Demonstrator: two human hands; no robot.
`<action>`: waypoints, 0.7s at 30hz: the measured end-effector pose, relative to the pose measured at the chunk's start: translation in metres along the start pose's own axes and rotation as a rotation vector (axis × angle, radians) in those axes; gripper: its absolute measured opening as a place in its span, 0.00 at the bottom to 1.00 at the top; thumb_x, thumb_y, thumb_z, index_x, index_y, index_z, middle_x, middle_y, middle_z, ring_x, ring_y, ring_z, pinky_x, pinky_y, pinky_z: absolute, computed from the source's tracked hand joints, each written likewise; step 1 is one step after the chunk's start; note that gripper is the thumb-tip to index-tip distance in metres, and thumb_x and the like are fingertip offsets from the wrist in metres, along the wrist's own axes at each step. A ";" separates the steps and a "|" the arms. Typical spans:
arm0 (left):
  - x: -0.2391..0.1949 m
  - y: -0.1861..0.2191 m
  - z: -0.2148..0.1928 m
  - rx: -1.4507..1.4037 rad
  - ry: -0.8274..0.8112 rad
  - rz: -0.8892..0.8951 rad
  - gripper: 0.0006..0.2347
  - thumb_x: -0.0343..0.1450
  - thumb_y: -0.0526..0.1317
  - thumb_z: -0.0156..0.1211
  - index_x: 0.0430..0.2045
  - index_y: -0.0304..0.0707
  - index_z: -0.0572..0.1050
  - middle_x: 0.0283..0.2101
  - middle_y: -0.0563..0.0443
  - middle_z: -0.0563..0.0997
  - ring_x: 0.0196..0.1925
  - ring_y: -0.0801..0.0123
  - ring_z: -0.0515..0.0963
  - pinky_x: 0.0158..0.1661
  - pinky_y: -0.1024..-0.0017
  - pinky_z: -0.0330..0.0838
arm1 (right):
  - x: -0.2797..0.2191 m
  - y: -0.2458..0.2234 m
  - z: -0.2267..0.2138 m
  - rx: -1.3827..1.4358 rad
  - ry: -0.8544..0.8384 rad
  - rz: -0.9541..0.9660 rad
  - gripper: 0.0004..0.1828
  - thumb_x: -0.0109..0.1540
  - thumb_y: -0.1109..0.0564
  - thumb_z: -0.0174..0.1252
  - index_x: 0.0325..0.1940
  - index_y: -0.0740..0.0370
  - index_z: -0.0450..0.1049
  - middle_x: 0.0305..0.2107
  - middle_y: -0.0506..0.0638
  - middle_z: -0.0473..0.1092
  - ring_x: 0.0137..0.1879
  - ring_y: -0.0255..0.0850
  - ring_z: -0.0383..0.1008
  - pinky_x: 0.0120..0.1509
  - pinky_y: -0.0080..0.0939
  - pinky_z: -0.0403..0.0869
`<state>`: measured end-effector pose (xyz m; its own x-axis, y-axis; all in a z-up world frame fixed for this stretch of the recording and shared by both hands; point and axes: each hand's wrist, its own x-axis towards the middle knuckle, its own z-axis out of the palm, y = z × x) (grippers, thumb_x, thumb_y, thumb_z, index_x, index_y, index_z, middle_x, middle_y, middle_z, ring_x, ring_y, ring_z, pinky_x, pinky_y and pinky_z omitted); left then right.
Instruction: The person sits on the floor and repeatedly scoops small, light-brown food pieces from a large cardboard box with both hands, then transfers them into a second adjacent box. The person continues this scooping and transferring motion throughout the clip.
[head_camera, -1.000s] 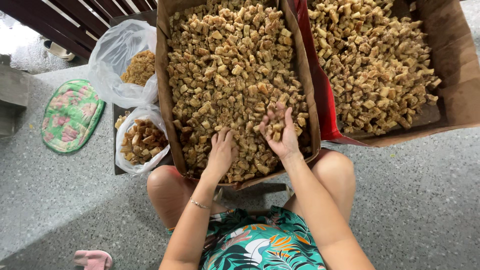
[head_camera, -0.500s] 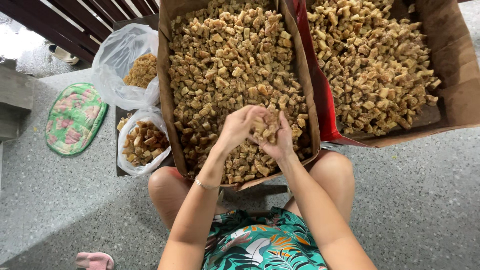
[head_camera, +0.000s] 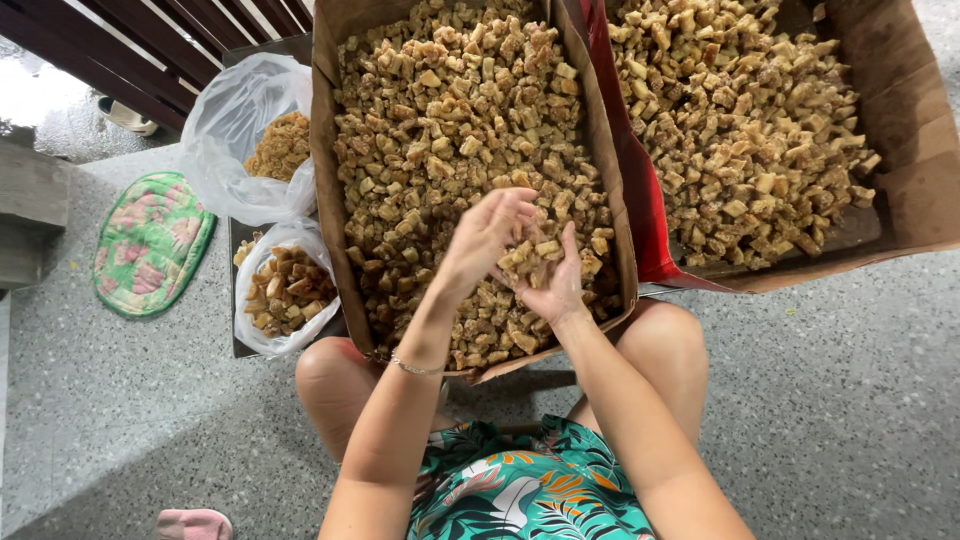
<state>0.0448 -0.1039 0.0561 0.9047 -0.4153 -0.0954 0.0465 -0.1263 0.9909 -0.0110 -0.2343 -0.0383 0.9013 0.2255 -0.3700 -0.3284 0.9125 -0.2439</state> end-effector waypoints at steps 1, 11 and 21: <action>0.000 0.000 0.006 -0.027 -0.036 -0.015 0.17 0.81 0.46 0.42 0.57 0.38 0.74 0.51 0.42 0.82 0.53 0.60 0.81 0.52 0.67 0.80 | 0.003 0.001 -0.006 0.013 0.035 0.001 0.41 0.61 0.21 0.45 0.68 0.47 0.65 0.58 0.53 0.68 0.65 0.50 0.67 0.66 0.60 0.72; -0.028 -0.017 0.037 0.913 0.045 0.224 0.11 0.70 0.38 0.61 0.45 0.40 0.80 0.54 0.42 0.77 0.56 0.52 0.67 0.56 0.56 0.58 | -0.011 0.000 0.017 -0.125 0.177 0.061 0.42 0.61 0.20 0.43 0.64 0.53 0.66 0.62 0.57 0.64 0.69 0.54 0.67 0.66 0.66 0.72; -0.027 -0.051 0.038 0.642 0.147 0.155 0.07 0.71 0.35 0.64 0.41 0.35 0.77 0.41 0.47 0.82 0.47 0.61 0.77 0.51 0.63 0.73 | -0.004 0.001 0.006 -0.221 0.046 -0.045 0.29 0.68 0.35 0.45 0.65 0.52 0.71 0.59 0.49 0.67 0.68 0.45 0.67 0.69 0.57 0.70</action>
<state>0.0022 -0.1210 0.0042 0.9311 -0.3503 0.1020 -0.3078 -0.6042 0.7350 -0.0136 -0.2320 -0.0313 0.9043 0.1663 -0.3933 -0.3468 0.8234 -0.4492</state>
